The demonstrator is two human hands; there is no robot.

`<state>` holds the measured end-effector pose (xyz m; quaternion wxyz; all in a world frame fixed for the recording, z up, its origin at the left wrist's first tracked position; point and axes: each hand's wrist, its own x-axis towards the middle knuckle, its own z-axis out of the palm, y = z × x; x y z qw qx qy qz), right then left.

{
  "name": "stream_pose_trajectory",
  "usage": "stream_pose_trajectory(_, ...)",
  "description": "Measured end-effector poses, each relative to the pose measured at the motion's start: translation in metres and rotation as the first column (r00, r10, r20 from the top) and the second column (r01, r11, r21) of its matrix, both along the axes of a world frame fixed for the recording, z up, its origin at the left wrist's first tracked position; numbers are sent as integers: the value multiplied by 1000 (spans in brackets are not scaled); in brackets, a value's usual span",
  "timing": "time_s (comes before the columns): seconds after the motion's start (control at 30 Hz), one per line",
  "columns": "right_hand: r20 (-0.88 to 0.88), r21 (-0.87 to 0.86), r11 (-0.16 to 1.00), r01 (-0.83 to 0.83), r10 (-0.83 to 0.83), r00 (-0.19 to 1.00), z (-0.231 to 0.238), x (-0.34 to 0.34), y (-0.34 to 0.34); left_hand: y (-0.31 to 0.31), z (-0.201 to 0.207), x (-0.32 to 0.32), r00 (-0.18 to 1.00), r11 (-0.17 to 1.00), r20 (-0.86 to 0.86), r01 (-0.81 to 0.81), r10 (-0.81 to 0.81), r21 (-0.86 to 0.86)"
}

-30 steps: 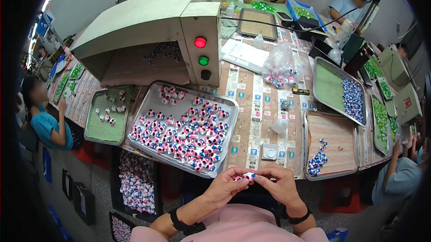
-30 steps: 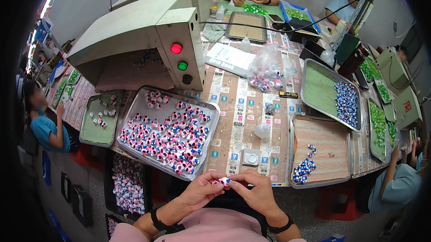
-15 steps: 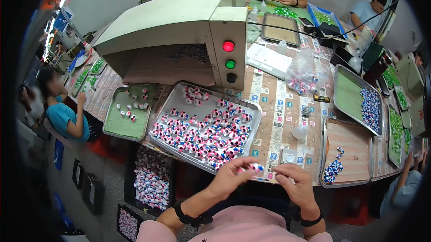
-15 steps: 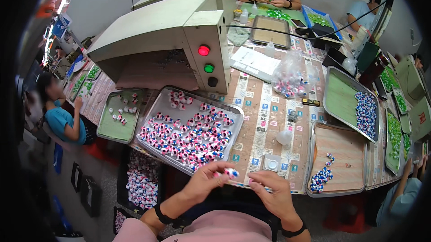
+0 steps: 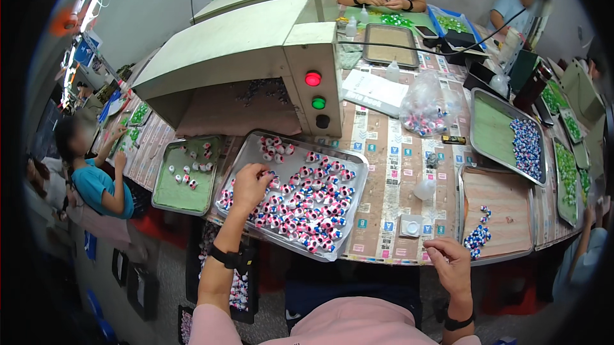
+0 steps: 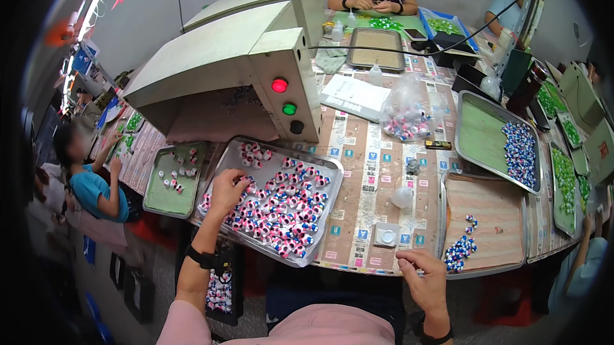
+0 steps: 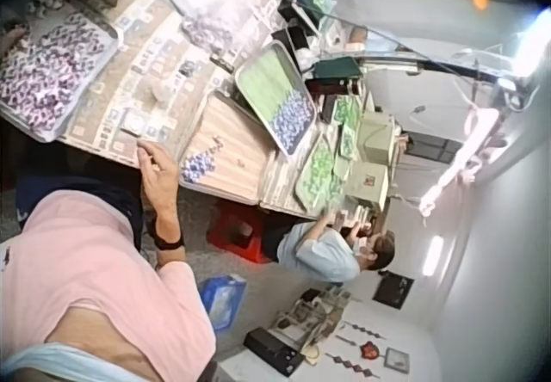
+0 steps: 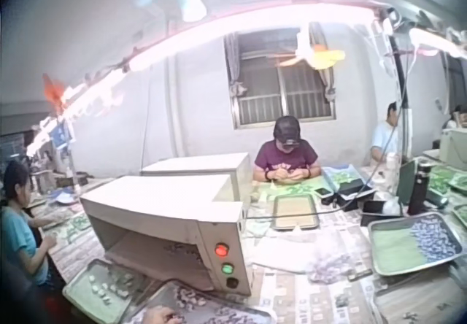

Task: The person repeatedly picks small white and blue cylindrical components from a tray, joins them together by hand, and places the assembled units back into the tray. The process is continuous and repetitive throughout the clip.

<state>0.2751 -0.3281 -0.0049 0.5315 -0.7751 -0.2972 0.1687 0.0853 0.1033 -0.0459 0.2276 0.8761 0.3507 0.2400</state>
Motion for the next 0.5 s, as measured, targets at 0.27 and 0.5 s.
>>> stream_pose_trajectory(0.27,298,-81,920,384,-346,890,5,67,-44,21,-34,-22,999,999,31,40,-41,17)
stream_pose_trajectory(0.5,605,-223,884,410,-204,770,-32,131,-74,-27,10,-18,969,926,224,-17,109,-378)
